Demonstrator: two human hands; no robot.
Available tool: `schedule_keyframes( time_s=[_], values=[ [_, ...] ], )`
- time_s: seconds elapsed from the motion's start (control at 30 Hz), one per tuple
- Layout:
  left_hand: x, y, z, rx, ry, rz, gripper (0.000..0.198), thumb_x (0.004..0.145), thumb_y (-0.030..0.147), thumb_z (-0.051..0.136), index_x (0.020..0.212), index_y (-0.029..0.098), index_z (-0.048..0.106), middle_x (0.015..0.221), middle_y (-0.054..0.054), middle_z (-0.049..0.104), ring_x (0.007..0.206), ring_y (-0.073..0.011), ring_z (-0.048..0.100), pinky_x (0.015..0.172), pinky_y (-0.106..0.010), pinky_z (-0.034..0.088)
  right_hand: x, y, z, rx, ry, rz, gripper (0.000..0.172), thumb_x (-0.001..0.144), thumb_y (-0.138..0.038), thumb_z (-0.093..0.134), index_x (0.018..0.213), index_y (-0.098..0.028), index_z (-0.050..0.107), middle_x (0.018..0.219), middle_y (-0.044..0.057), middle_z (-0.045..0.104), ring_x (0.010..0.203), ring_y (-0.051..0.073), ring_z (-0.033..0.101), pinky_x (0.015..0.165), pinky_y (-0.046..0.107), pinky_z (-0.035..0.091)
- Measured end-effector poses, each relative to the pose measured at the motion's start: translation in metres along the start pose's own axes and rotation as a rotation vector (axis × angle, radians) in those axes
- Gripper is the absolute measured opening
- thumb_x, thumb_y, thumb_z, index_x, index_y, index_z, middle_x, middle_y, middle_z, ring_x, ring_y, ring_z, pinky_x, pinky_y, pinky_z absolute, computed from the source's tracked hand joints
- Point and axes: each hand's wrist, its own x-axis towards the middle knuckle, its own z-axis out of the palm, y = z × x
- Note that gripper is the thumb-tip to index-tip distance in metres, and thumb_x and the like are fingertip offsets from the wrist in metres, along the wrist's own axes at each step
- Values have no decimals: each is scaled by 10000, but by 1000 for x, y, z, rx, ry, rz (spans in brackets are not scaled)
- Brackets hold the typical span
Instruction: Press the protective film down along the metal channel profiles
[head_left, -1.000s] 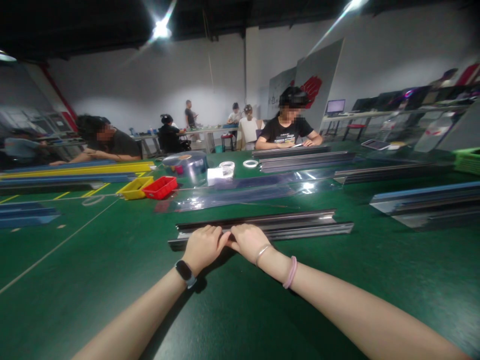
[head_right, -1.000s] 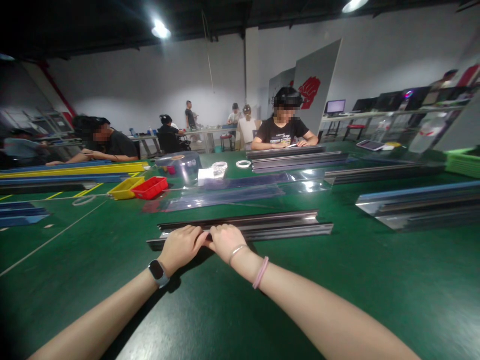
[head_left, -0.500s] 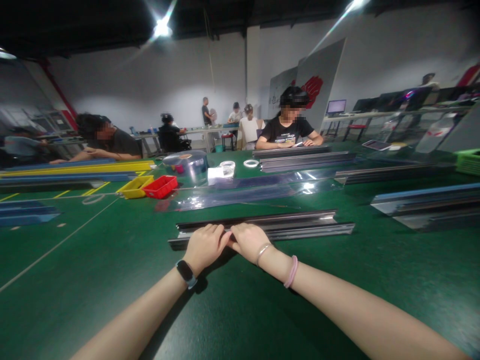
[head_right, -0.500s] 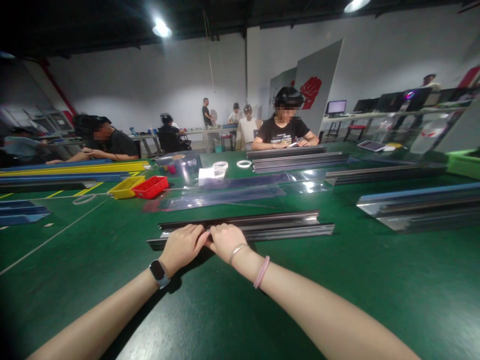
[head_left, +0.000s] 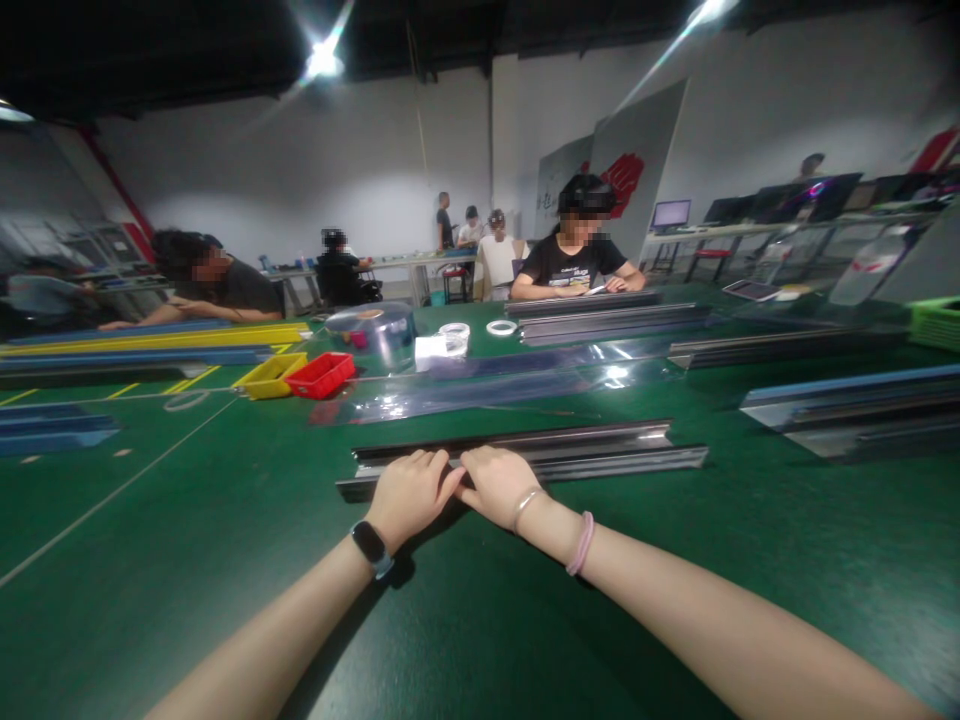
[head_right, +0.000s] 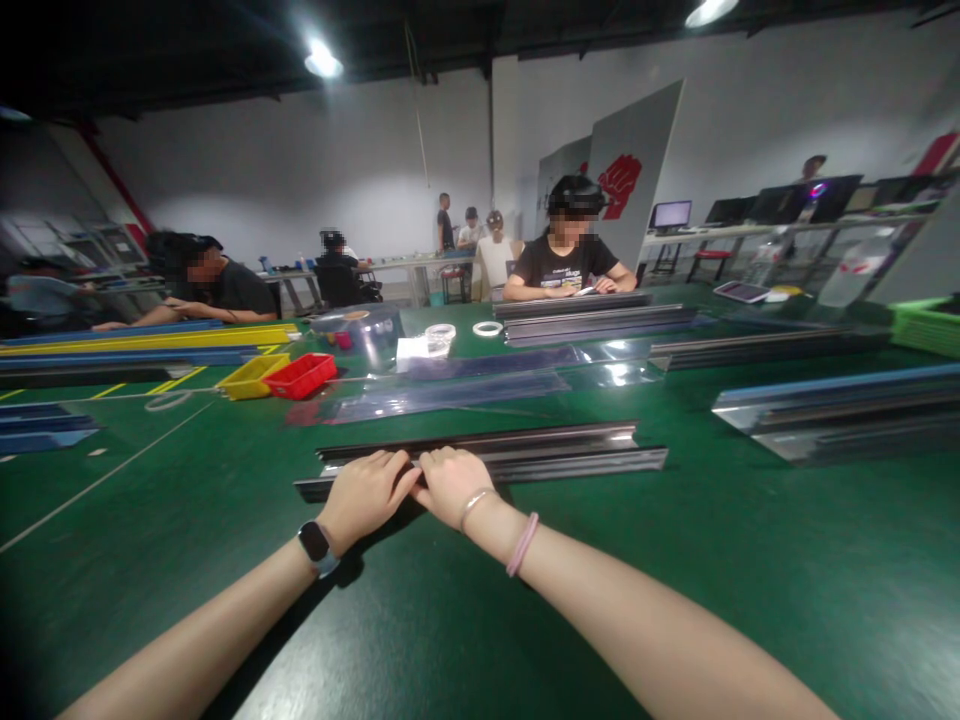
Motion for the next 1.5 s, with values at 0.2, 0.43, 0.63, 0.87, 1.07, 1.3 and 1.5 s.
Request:
schedule_keyframes(
  time_s=[0.2, 0.43, 0.63, 0.87, 1.07, 1.3, 1.5],
  values=[
    [0, 0, -1, -10, -2, -7, 316, 839, 394, 283, 766, 177, 500, 676, -46, 550, 669, -162, 502, 594, -265, 354, 0, 1, 1, -10, 29, -3, 280, 796, -397, 359, 828, -158, 501, 790, 68, 568, 773, 187, 513, 689, 301, 367],
    [0, 0, 0, -9, 1, 5, 318, 838, 403, 281, 782, 175, 495, 667, -44, 552, 670, -158, 508, 591, -256, 355, 0, 1, 2, -14, 22, -12, 286, 796, -399, 361, 833, -154, 505, 802, 71, 571, 782, 186, 513, 694, 295, 364],
    [0, 0, -1, -33, -9, 0, 305, 839, 396, 281, 818, 179, 494, 693, -42, 554, 680, -158, 513, 609, -262, 361, 1, 1, 1, -3, 4, -1, 306, 793, -410, 353, 852, -158, 514, 804, 72, 573, 767, 187, 516, 673, 292, 369],
    [0, 0, -1, -10, -11, 8, 301, 837, 394, 288, 803, 177, 492, 666, -41, 552, 663, -156, 508, 585, -255, 360, 0, 0, -1, -16, 5, -12, 287, 801, -383, 360, 849, -147, 516, 827, 82, 571, 794, 186, 509, 699, 291, 365],
    [0, 0, -2, -39, -11, 18, 274, 839, 371, 296, 828, 178, 491, 709, -43, 552, 693, -158, 509, 625, -268, 374, 1, 2, 1, -12, 14, -33, 277, 803, -383, 362, 871, -158, 510, 825, 68, 573, 778, 185, 508, 680, 291, 367],
    [1, 1, -2, -19, -30, 27, 278, 837, 378, 298, 812, 178, 489, 683, -40, 549, 677, -162, 505, 612, -274, 370, 0, 2, 3, -14, 63, -36, 255, 792, -386, 376, 837, -163, 492, 795, 57, 560, 765, 184, 498, 680, 287, 355],
    [0, 1, -1, -33, -8, 9, 269, 840, 366, 298, 856, 178, 490, 725, -44, 553, 712, -161, 509, 629, -271, 374, 0, 1, 0, -13, 47, -28, 252, 792, -383, 373, 871, -169, 480, 803, 56, 557, 768, 183, 499, 674, 287, 360]
  ],
)
